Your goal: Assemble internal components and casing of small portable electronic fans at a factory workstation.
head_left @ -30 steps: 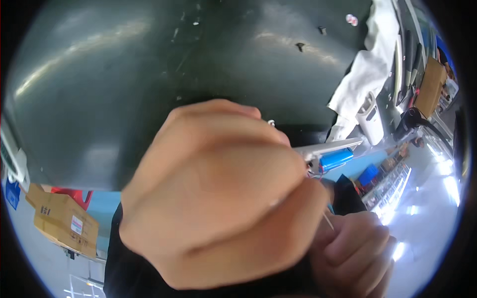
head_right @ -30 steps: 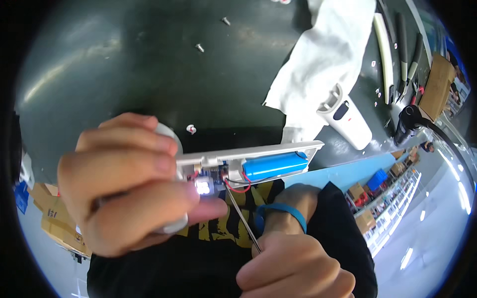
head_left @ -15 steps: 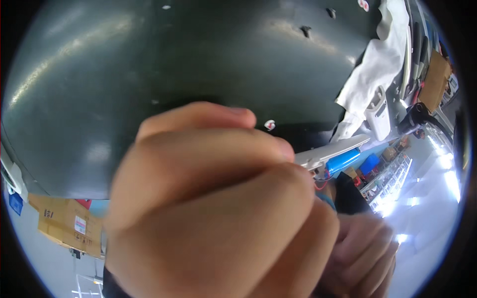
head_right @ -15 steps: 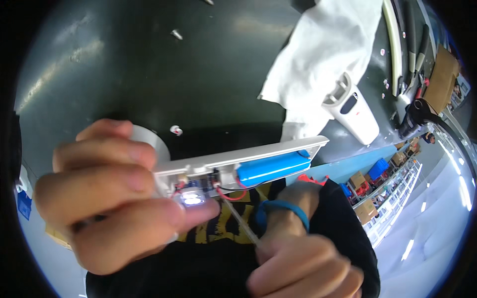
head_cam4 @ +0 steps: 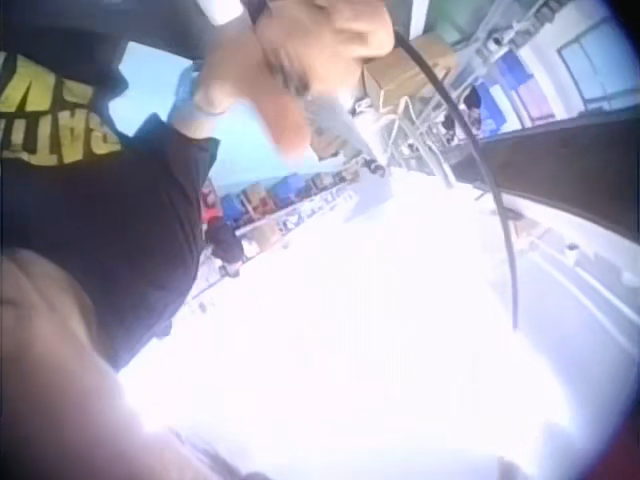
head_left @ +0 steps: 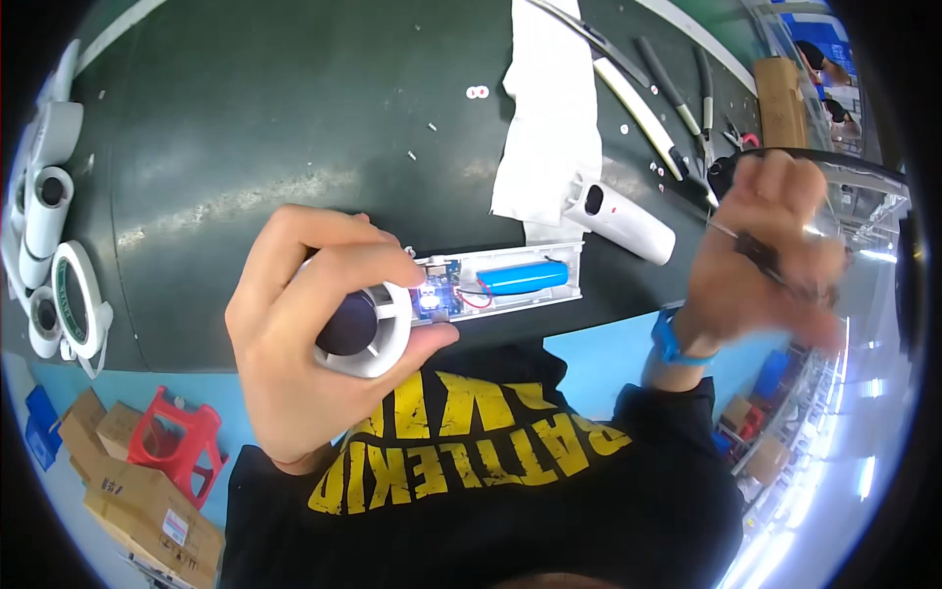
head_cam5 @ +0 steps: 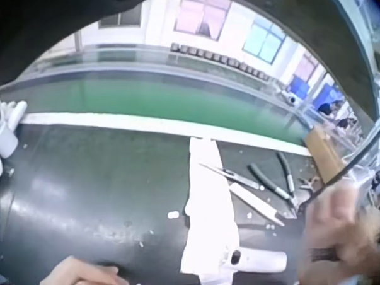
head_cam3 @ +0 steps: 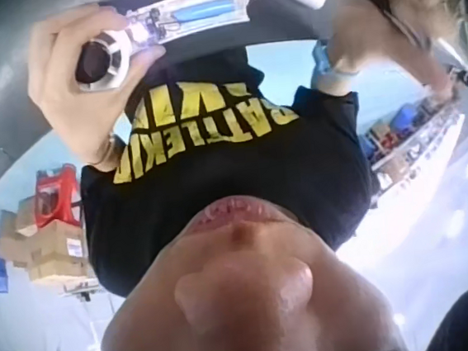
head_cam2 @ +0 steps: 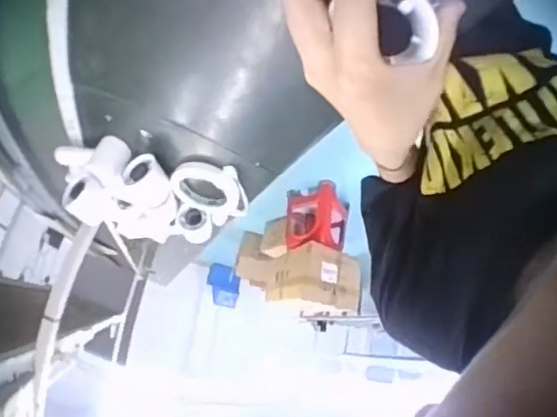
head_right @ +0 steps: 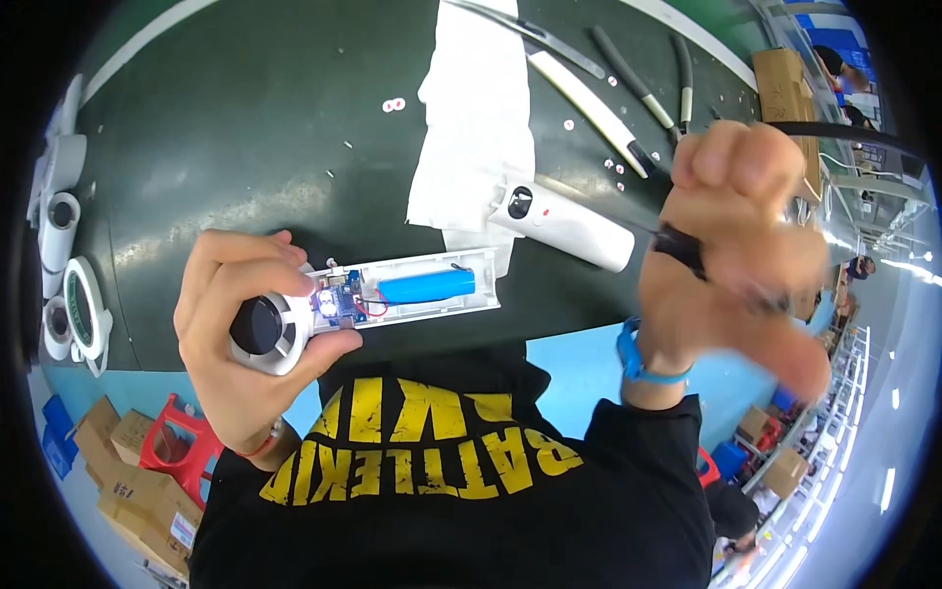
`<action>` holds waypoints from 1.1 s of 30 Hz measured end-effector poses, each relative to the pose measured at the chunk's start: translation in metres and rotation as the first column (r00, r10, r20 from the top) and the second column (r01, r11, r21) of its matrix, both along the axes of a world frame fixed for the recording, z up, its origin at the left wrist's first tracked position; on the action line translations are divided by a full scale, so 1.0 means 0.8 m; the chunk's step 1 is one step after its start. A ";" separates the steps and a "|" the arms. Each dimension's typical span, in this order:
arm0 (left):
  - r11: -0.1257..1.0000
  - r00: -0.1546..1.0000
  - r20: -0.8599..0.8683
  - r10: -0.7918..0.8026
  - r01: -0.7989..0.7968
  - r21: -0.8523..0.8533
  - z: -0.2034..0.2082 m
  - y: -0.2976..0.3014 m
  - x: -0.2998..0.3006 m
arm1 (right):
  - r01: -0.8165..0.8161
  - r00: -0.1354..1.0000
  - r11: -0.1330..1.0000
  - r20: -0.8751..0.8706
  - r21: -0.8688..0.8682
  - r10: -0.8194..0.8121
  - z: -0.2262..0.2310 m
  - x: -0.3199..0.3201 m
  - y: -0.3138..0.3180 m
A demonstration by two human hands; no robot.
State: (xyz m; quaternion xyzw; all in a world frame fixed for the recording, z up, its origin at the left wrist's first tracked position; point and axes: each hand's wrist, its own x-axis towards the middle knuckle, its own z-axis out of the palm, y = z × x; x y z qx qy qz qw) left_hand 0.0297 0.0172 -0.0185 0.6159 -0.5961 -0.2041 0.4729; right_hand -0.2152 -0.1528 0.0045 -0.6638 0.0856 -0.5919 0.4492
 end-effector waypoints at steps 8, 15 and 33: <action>0.997 0.999 0.017 0.029 -0.028 -0.069 0.002 -0.003 0.001 | 0.066 0.528 0.943 -0.790 -0.326 -0.310 -0.006 -0.025 -0.026; 0.994 1.000 0.019 0.007 -0.005 -0.110 -0.001 -0.005 0.000 | -0.103 0.308 0.810 -0.793 -0.577 -0.525 0.005 -0.025 0.027; 0.988 0.995 0.103 0.013 0.003 -0.153 -0.004 -0.007 -0.003 | 0.115 0.438 0.896 -0.788 -0.428 -0.433 -0.027 -0.039 0.040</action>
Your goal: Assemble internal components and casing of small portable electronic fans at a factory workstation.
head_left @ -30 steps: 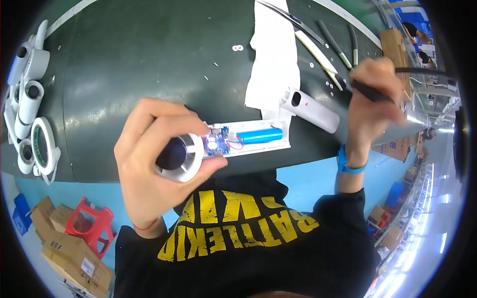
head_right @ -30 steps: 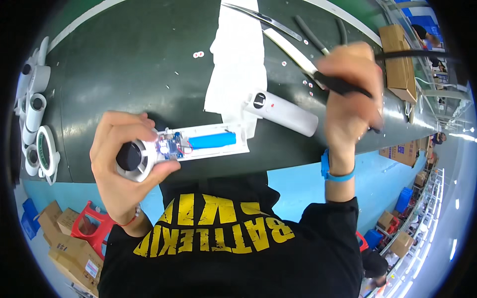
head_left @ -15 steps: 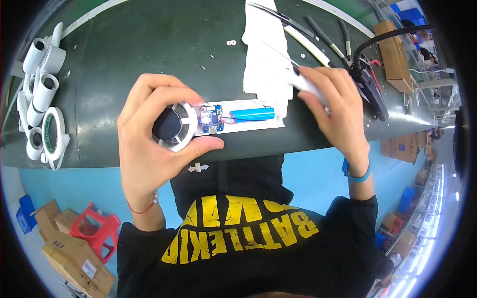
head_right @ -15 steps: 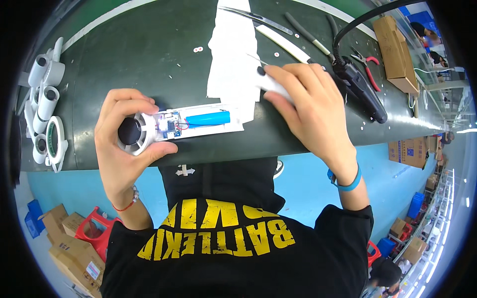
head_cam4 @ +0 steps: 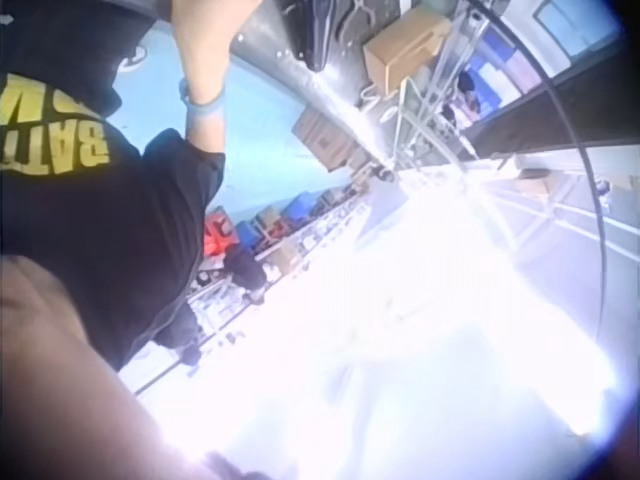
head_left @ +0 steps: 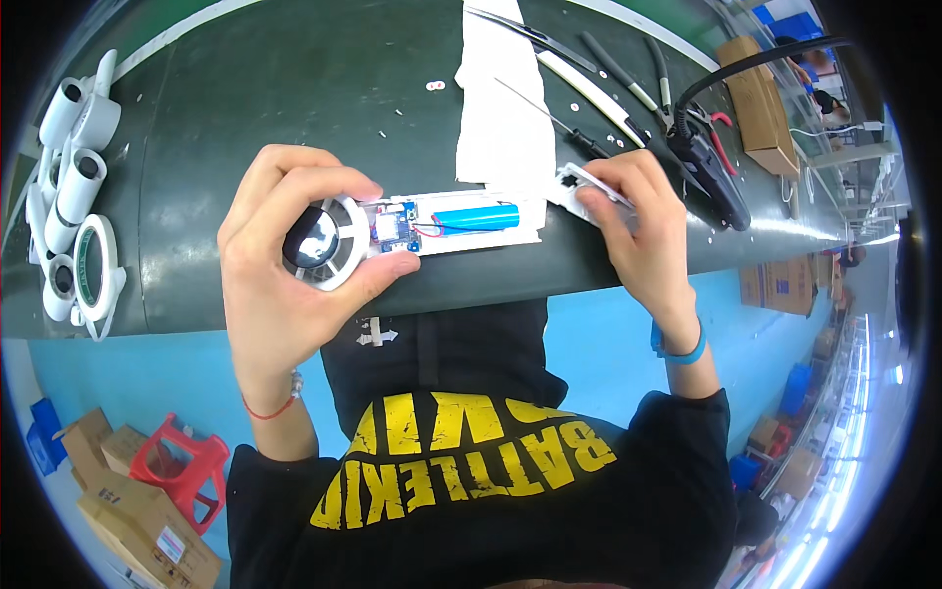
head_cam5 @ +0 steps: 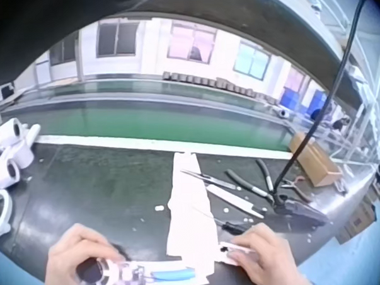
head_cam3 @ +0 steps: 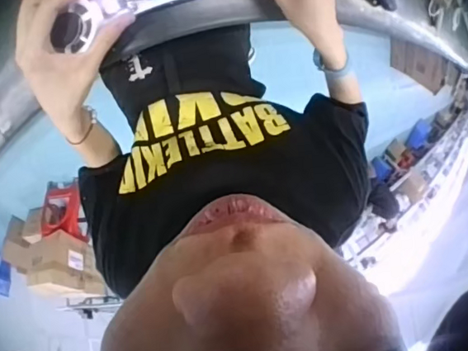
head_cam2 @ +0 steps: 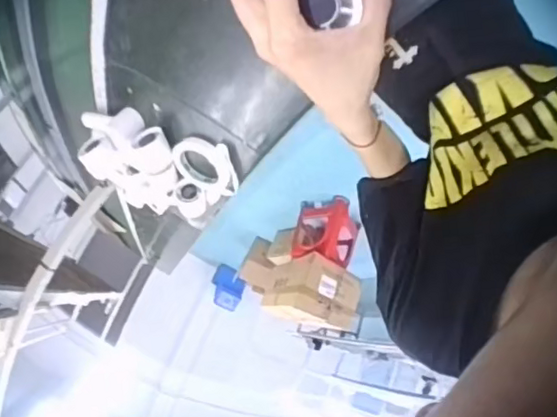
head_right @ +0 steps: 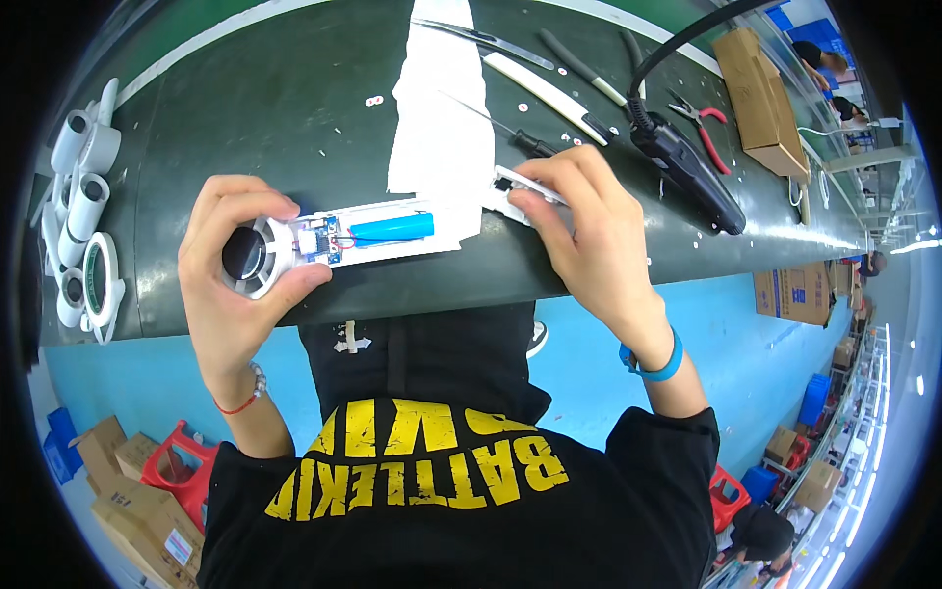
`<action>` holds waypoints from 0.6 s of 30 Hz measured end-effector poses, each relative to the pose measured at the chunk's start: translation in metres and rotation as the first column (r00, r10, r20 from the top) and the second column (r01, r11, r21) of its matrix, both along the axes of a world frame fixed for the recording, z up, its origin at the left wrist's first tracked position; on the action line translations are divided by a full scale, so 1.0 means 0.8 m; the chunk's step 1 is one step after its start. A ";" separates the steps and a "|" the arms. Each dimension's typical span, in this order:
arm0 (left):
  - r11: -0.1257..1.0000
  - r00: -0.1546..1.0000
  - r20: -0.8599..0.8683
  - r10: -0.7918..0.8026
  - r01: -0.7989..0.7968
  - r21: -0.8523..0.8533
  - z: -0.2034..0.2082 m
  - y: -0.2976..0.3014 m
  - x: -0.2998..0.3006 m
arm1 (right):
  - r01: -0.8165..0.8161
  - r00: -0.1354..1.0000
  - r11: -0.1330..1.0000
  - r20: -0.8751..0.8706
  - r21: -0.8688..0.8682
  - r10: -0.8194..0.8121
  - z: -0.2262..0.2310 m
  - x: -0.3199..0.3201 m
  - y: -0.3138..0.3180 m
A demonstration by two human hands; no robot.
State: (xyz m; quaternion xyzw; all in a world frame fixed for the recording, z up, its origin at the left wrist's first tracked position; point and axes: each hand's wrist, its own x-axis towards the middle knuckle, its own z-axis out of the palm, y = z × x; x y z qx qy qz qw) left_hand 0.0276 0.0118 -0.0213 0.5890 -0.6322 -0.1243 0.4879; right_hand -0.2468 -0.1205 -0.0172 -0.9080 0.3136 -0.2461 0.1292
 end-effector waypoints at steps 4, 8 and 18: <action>1.000 1.000 -0.008 0.006 -0.006 0.013 -0.002 0.002 0.002 | -0.056 0.968 0.847 0.238 0.529 -0.085 0.021 -0.004 0.010; 0.999 1.000 -0.009 0.028 -0.028 0.028 -0.002 0.003 0.000 | -0.176 0.950 0.501 0.280 0.848 -0.140 0.023 0.002 0.013; 1.000 1.000 -0.011 0.021 -0.021 0.002 -0.006 0.001 0.004 | -0.045 0.964 0.449 0.157 0.892 -0.215 0.040 0.008 -0.021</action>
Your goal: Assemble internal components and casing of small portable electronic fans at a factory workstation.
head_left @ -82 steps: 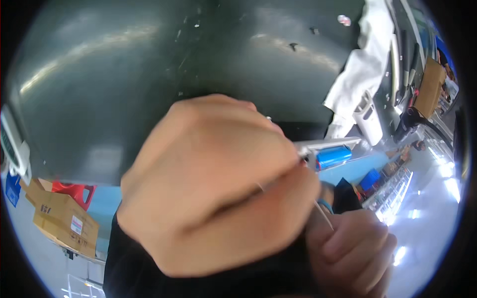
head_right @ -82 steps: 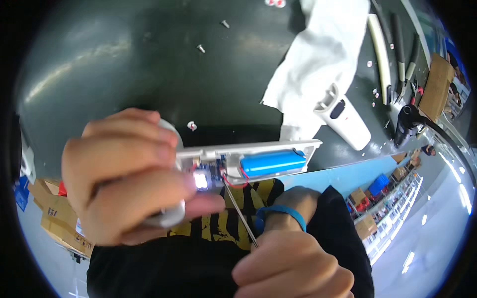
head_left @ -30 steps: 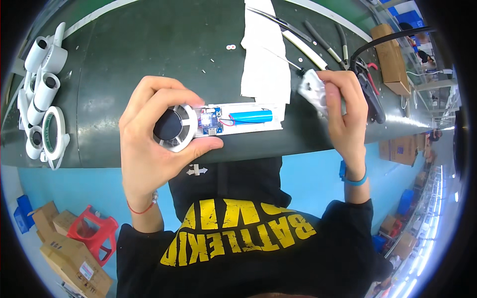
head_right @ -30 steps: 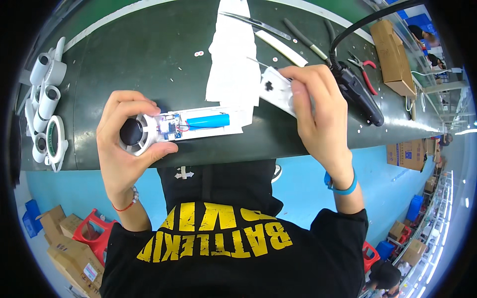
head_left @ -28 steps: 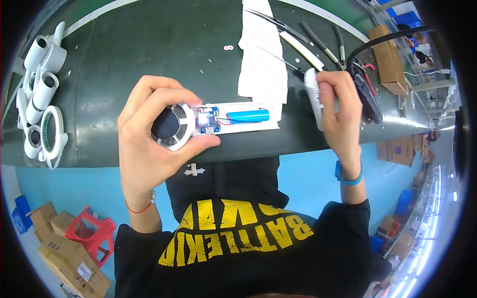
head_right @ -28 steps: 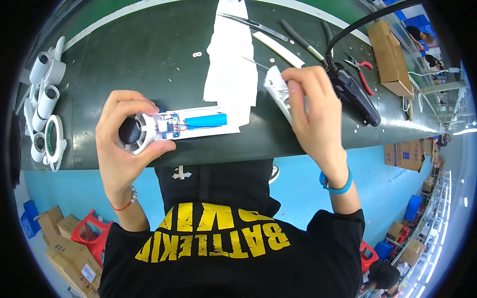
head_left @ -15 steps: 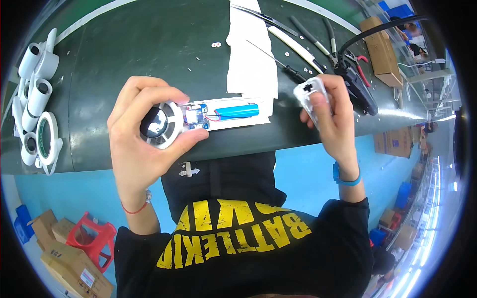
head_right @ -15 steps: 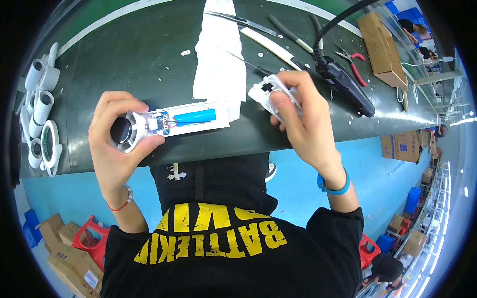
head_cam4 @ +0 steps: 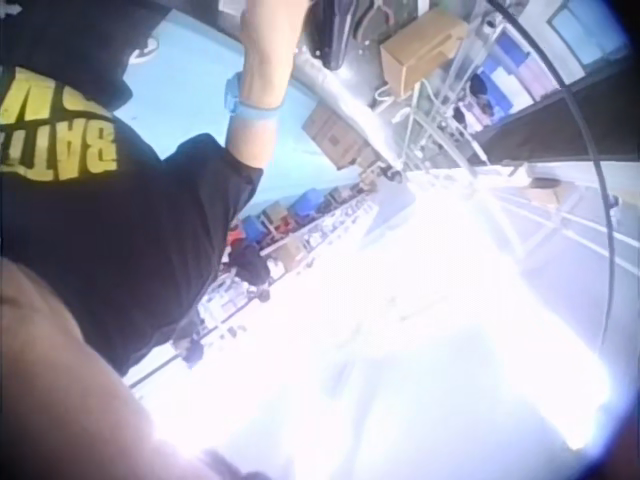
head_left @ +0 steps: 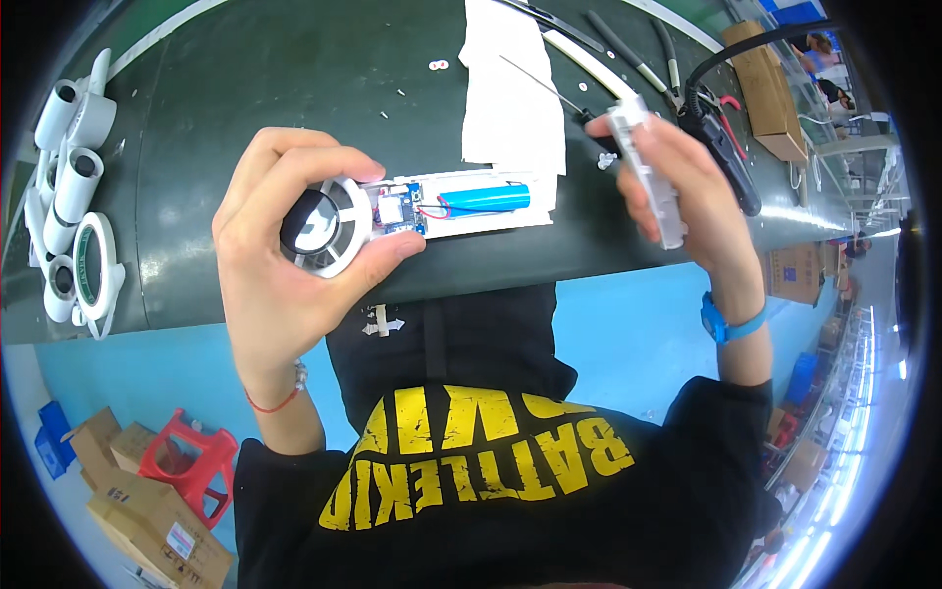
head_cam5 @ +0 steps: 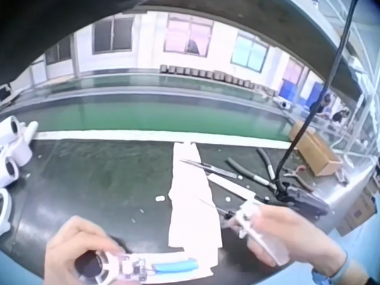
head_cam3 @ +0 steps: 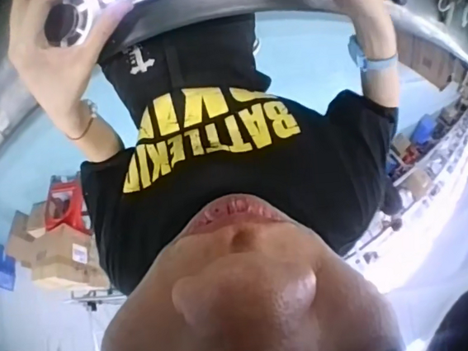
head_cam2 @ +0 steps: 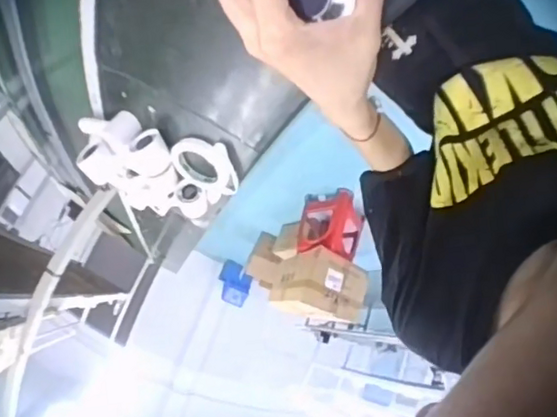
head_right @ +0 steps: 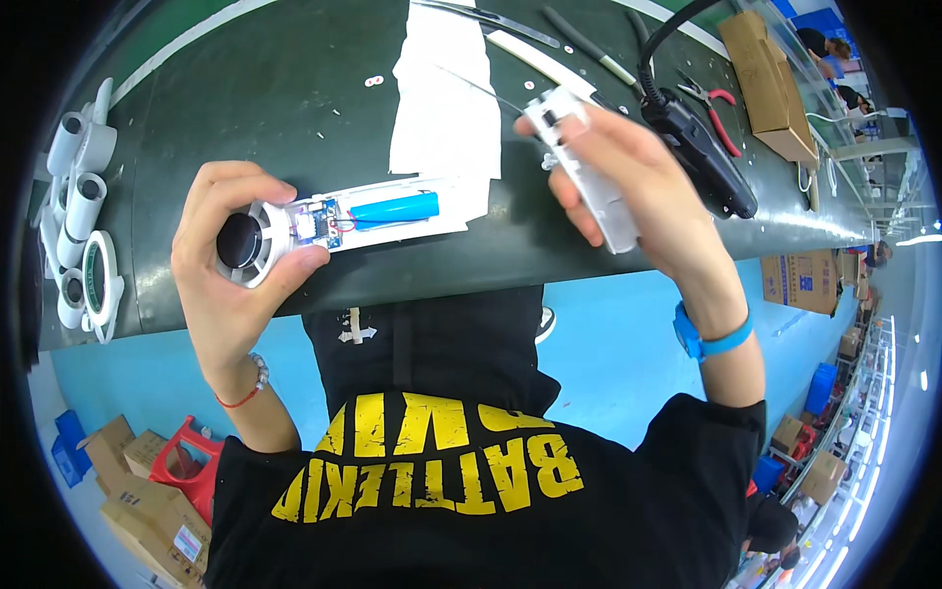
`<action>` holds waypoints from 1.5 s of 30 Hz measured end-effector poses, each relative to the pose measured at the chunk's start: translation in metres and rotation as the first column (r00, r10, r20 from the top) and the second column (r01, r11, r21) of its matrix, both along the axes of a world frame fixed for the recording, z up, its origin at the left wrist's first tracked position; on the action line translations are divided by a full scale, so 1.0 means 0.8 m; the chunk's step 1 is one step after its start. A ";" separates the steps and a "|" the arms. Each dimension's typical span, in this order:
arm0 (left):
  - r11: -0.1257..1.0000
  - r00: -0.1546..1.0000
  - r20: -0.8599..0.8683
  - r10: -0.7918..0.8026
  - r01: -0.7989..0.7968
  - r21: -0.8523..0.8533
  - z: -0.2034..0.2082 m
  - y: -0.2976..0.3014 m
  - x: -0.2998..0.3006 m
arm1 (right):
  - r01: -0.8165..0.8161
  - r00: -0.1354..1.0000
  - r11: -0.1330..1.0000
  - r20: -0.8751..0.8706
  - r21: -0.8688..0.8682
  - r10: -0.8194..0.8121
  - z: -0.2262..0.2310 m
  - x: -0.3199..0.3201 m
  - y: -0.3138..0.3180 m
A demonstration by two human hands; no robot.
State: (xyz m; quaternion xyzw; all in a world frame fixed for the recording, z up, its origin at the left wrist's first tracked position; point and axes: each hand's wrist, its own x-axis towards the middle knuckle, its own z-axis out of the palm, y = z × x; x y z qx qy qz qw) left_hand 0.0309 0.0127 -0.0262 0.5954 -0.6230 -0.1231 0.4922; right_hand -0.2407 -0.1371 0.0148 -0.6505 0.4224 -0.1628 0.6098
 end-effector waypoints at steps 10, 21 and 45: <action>0.998 0.998 -0.028 -0.058 0.059 0.026 0.003 0.001 0.001 | -0.386 0.918 0.389 -0.309 -0.836 0.247 0.028 0.057 0.070; 0.998 0.999 0.006 -0.054 0.054 0.041 0.003 -0.001 0.002 | -0.422 0.889 0.394 -0.289 -0.816 0.354 -0.006 0.095 0.052; 0.962 0.991 -0.129 -0.043 0.076 0.262 0.024 0.008 -0.007 | -0.483 0.837 0.296 -0.334 -0.824 0.434 -0.023 0.090 0.049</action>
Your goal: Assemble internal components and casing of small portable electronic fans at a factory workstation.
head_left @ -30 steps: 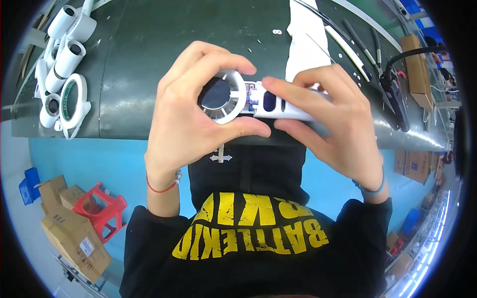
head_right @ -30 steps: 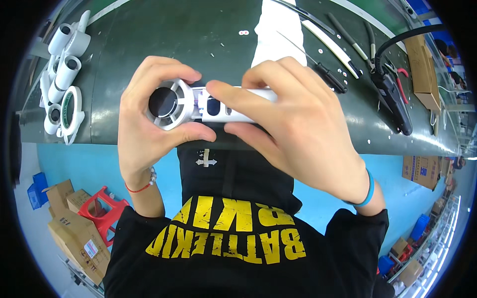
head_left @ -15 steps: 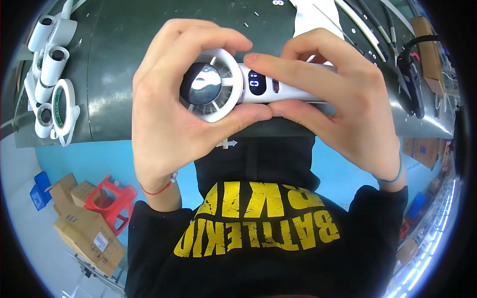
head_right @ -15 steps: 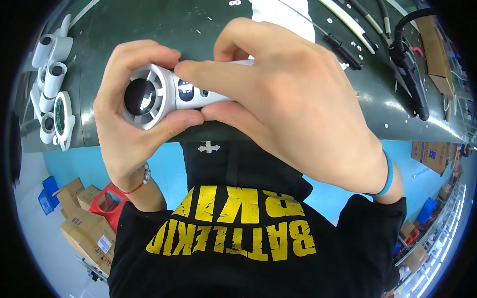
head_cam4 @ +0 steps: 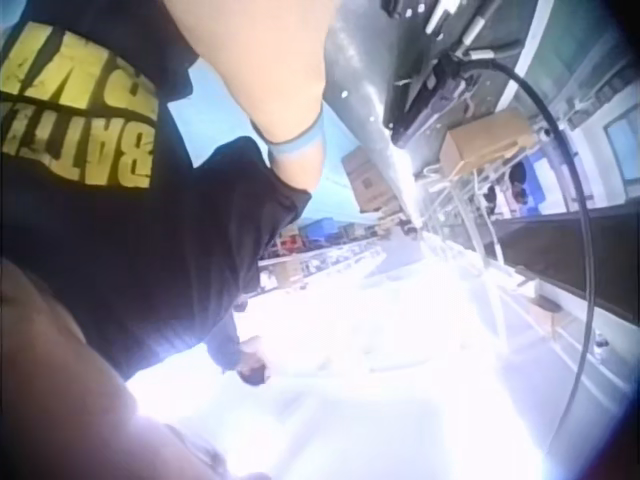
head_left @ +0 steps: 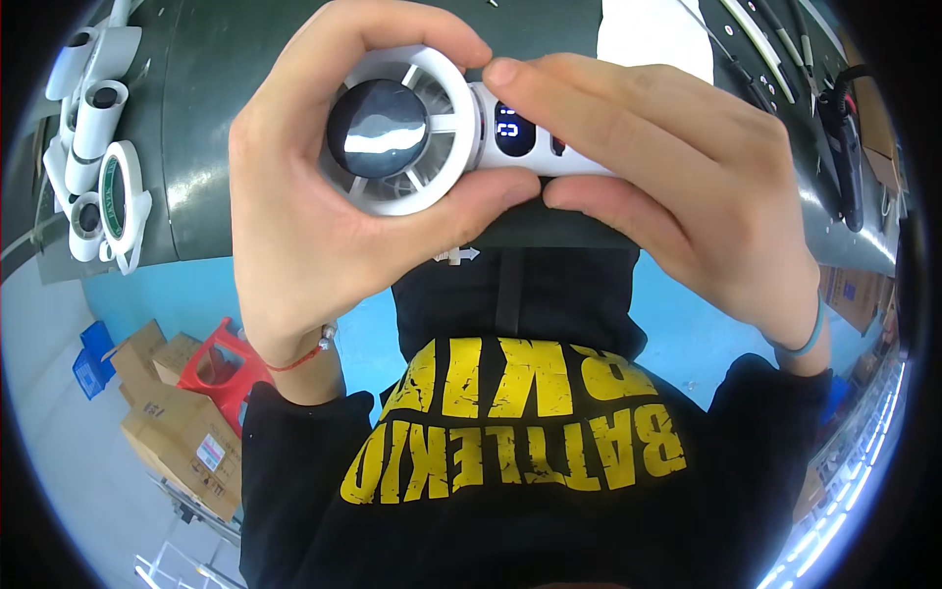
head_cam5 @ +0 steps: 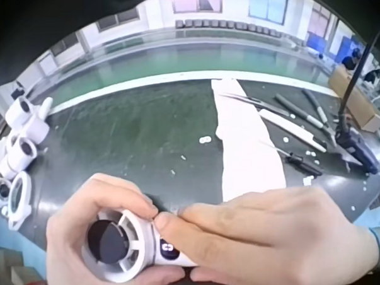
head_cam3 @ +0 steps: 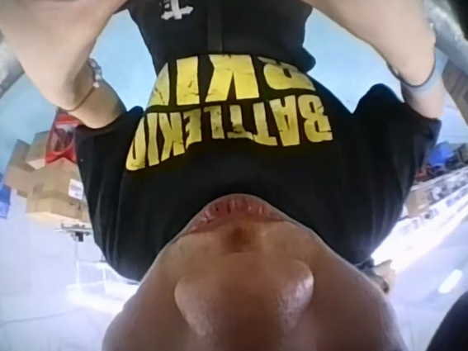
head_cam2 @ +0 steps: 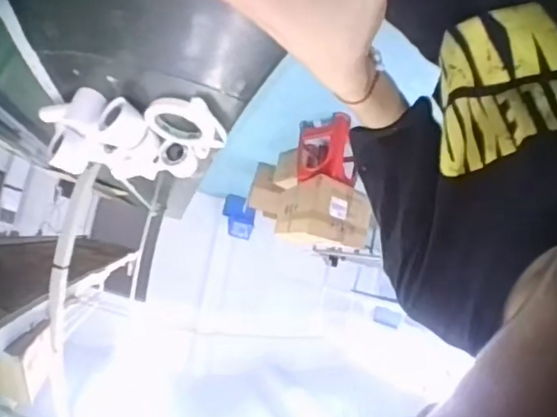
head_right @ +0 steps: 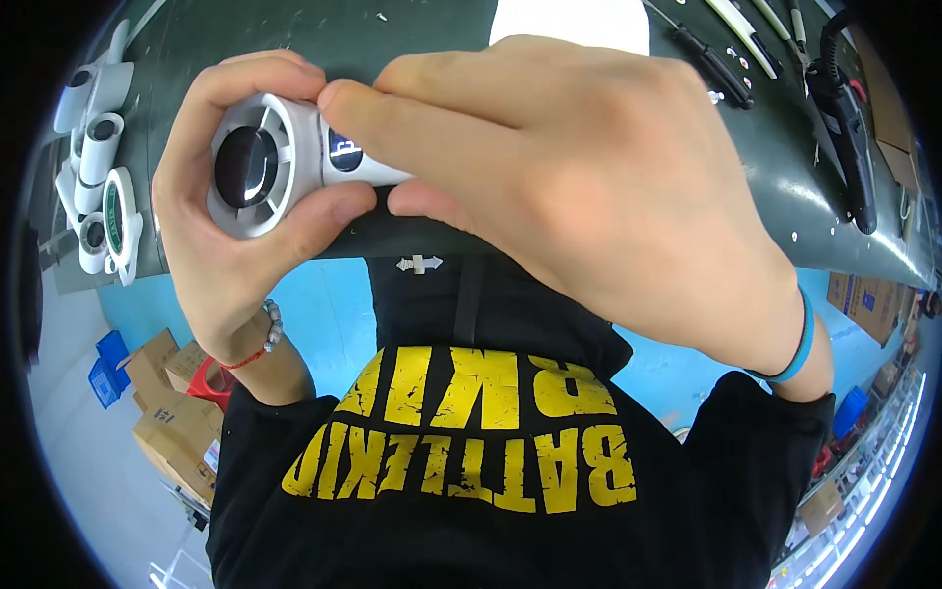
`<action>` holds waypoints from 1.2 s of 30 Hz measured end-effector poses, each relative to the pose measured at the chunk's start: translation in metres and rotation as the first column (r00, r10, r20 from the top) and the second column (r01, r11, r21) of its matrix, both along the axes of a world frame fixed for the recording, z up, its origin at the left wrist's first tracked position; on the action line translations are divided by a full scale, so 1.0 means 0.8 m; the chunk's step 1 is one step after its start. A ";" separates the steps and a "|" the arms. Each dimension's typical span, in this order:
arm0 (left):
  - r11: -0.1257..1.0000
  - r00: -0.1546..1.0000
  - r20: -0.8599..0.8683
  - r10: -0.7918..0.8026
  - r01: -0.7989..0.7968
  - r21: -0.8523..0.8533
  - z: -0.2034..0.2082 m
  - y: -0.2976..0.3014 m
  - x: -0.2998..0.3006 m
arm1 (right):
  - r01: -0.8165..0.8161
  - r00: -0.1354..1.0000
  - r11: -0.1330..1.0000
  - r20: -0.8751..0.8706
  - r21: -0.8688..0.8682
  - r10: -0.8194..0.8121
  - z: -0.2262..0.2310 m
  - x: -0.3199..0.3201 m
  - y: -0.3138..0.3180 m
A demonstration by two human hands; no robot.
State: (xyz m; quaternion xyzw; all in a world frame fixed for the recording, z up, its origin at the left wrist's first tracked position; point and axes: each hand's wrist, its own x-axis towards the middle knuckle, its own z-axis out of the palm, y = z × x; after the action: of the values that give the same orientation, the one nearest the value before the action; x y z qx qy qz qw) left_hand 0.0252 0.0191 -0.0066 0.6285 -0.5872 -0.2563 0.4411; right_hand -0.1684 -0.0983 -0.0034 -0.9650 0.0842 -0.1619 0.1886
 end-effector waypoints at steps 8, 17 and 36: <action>1.000 1.000 -0.016 -0.026 0.026 -0.015 -0.004 -0.001 0.007 | -0.101 0.992 0.968 -0.056 0.230 0.116 0.006 0.013 -0.025; 0.928 0.969 0.182 -0.166 0.216 -0.303 -0.032 -0.013 0.024 | 0.157 0.930 0.689 -0.341 0.707 0.138 0.015 0.009 -0.028; 0.987 0.531 -0.847 0.008 -0.140 -0.079 -0.039 0.030 -0.053 | 0.090 0.953 0.211 -0.023 0.973 -0.301 0.005 -0.003 0.043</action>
State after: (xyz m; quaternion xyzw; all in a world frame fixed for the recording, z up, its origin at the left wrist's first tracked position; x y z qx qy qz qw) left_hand -0.0172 0.0433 -0.0376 0.4191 -0.2904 -0.4679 0.7218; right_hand -0.1706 -0.0637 0.0004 -0.6058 0.2706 -0.1800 0.7262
